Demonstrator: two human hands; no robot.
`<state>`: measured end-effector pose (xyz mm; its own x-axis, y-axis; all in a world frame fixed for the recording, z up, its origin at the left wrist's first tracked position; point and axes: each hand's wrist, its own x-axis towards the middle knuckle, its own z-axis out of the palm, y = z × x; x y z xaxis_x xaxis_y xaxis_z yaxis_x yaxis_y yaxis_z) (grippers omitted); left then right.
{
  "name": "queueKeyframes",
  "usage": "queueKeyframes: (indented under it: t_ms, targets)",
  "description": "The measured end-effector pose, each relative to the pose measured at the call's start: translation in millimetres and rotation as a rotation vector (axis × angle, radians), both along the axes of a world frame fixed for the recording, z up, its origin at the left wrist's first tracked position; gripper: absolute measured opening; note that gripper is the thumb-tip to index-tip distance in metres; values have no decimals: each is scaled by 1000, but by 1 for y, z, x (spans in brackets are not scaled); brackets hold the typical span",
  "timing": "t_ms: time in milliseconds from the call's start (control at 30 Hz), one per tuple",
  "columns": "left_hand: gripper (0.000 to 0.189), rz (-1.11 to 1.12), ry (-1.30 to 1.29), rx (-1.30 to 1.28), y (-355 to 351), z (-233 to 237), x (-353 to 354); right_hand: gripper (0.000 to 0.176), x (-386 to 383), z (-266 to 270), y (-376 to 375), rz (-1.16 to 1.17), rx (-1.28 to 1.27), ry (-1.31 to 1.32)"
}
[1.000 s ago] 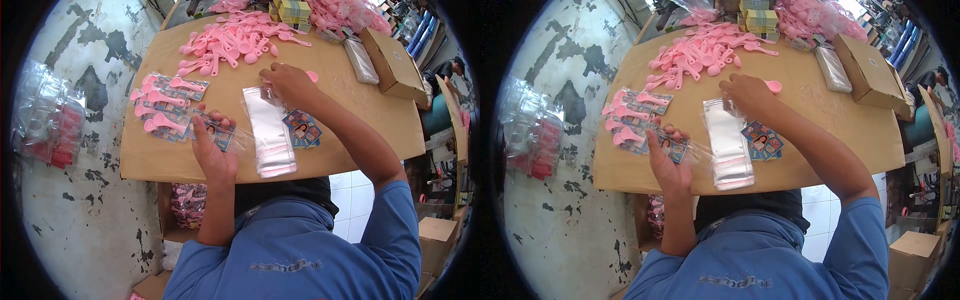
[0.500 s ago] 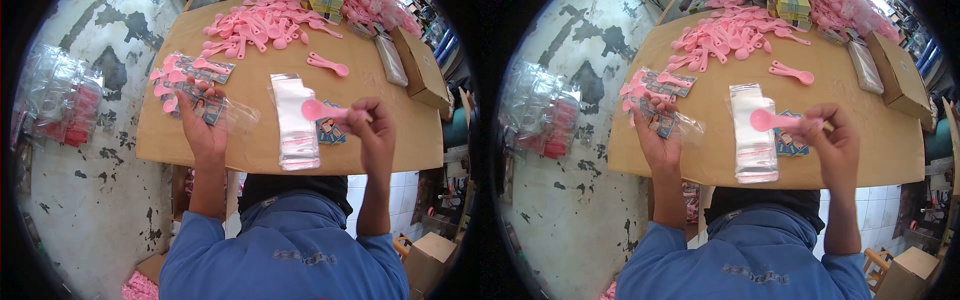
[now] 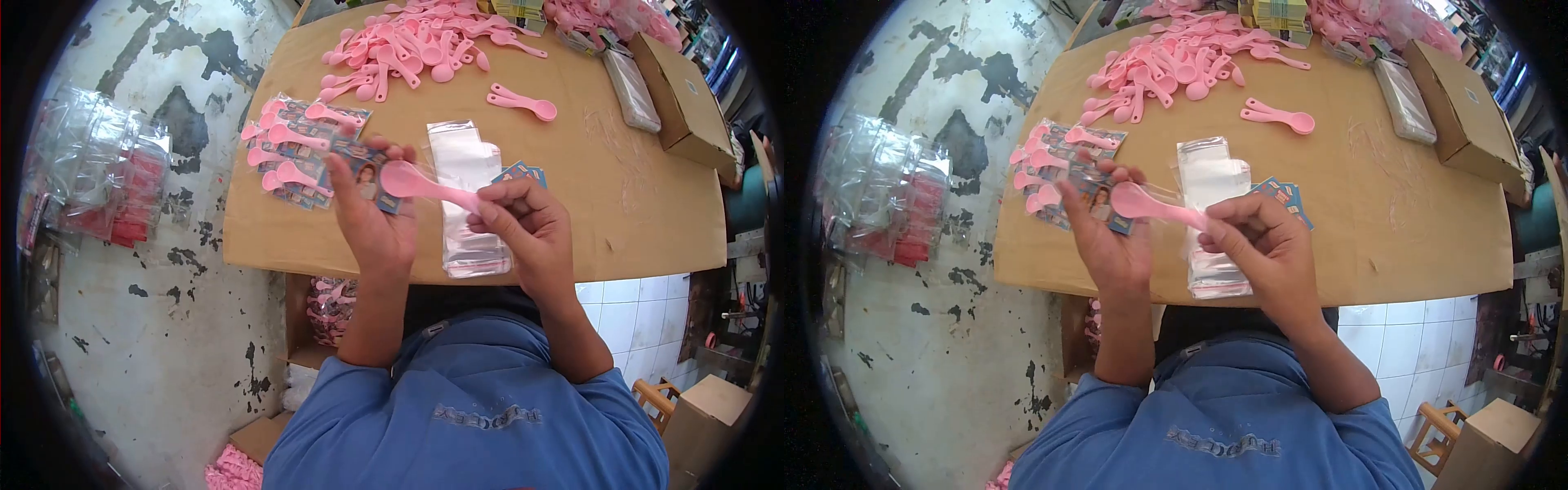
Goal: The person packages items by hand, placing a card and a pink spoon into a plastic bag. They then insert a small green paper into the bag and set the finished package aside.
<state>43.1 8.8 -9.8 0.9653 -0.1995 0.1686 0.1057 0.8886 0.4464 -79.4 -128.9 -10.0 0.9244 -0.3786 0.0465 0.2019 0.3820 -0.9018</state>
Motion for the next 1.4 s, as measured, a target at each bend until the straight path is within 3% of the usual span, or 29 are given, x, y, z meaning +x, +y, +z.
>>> queueKeyframes:
  t_ms: [100,200,300,500,600,633,733,800,867,967,1100,1233,1300,1400]
  targets:
    - [51,-102,62,-34,-9,-5,-8,19,-1,6,3,91,20,-40]
    - [49,-215,148,-67,-19,-2,-19,28,0,-10,-3,19,-152,-102]
    - [45,-315,170,-46,-29,2,-32,37,0,-20,-12,-120,-502,-11]
    - [43,-502,141,-16,-25,-9,-30,50,0,-4,-10,-254,-557,-96]
    - [43,-528,193,50,-27,1,-32,43,-2,3,-30,-291,-1095,-343]
    - [42,-552,220,36,-27,1,-28,28,-3,2,-39,-235,-1168,-476]
    - [43,-575,234,47,-23,11,-21,20,-13,11,-59,28,-884,-533]
    - [44,-637,228,31,-17,13,-17,26,-12,9,-67,-16,-814,-513]
    - [46,-677,226,57,-17,16,-18,30,-15,17,-66,-177,-950,-317]
    - [50,-706,223,162,-21,23,-25,36,-2,18,-58,-248,-1297,-342]
    - [54,-767,201,282,-20,19,-31,41,10,17,-49,-175,-1322,-447]
    - [59,-647,178,343,-14,10,-19,35,9,26,-56,-84,-988,-445]
    - [62,-590,-20,417,-14,16,-19,37,3,22,-60,-8,-714,-357]
    - [62,-564,-260,517,-14,13,-24,46,-1,27,-48,23,-498,-72]
